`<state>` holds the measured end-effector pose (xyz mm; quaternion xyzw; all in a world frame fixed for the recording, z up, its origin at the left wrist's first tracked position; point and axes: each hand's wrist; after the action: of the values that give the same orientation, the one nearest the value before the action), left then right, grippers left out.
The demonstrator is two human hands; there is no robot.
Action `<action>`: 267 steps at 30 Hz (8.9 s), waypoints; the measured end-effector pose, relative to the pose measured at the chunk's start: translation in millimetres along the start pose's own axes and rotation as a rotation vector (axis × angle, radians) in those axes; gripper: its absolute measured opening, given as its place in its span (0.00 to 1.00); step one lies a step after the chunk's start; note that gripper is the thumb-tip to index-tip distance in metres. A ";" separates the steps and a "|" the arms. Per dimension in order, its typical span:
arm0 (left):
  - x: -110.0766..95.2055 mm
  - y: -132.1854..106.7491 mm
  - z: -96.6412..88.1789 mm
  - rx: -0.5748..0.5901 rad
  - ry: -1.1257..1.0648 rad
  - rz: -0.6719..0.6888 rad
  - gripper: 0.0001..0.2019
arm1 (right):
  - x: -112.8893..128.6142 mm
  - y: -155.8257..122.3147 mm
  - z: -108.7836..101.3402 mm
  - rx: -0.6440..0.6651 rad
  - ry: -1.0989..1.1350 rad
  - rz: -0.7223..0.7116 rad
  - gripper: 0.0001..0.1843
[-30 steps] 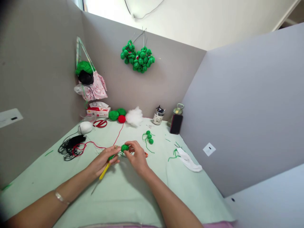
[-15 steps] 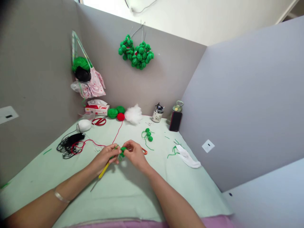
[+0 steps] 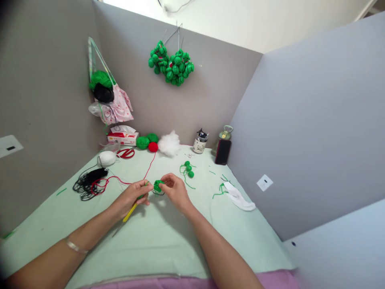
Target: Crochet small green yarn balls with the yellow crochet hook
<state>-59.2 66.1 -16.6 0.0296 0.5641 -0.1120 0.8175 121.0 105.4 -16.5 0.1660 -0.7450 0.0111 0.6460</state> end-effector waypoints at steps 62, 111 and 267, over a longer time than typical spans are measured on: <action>-22.6 -6.7 -4.5 -0.014 -0.258 -0.006 0.10 | 6.2 11.1 -27.8 -0.047 0.309 0.188 0.08; 0.8 -6.3 18.1 0.092 -0.039 -0.059 0.12 | 25.5 -7.8 3.9 0.097 0.235 0.113 0.11; -8.2 -75.9 71.7 -0.004 -0.379 -0.158 0.26 | 37.9 -123.8 0.4 -0.311 -0.331 -0.640 0.20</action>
<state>-12.7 -19.0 22.9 -0.0379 0.4008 -0.1780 0.8979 148.8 -20.5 -4.5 0.2895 -0.7425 -0.3306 0.5056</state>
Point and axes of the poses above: each hand's wrist, its own y-axis towards the middle knuckle, its own z-axis out of the palm, x = y × z, and after that the axes turned 1 degree about -y, right-handed
